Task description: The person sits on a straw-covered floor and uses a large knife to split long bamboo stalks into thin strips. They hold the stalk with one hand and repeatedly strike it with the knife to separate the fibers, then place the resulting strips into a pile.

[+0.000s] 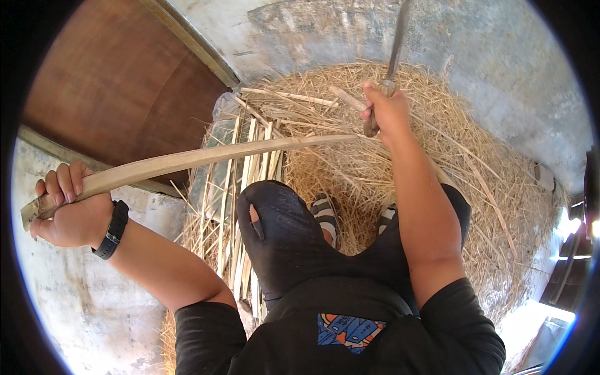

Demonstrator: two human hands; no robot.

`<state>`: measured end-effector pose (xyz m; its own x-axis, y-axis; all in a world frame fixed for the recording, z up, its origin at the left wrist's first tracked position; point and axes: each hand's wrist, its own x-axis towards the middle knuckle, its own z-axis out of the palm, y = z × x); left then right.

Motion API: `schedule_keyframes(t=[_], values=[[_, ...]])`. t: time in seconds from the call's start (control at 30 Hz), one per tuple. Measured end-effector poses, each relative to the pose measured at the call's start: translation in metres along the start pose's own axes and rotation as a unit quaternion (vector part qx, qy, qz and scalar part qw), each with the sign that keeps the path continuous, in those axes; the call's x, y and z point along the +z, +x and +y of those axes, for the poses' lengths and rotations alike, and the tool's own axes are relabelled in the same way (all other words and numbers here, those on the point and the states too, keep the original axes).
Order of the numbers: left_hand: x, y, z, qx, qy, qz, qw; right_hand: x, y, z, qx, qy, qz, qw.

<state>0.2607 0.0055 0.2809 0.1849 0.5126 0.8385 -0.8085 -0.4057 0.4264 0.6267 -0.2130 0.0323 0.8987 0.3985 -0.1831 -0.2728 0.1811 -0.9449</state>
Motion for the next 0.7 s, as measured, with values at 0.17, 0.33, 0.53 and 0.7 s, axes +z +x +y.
schedule_keyframes(t=[0.17,0.33,0.53,0.7], values=[[-0.001,0.004,0.011,0.023,0.07,0.064,0.995,0.017,-0.011,0.007,-0.012,-0.131,-0.065,0.989],[-0.012,0.018,0.023,0.026,0.08,0.077,0.993,0.021,-0.011,0.019,-0.024,-0.166,-0.114,0.979],[-0.022,0.047,0.047,-0.001,0.127,0.158,0.979,0.018,-0.01,0.01,-0.017,-0.163,-0.095,0.982],[0.033,0.006,-0.044,0.064,0.243,0.257,0.933,0.016,-0.007,0.005,-0.007,-0.149,-0.12,0.981]])
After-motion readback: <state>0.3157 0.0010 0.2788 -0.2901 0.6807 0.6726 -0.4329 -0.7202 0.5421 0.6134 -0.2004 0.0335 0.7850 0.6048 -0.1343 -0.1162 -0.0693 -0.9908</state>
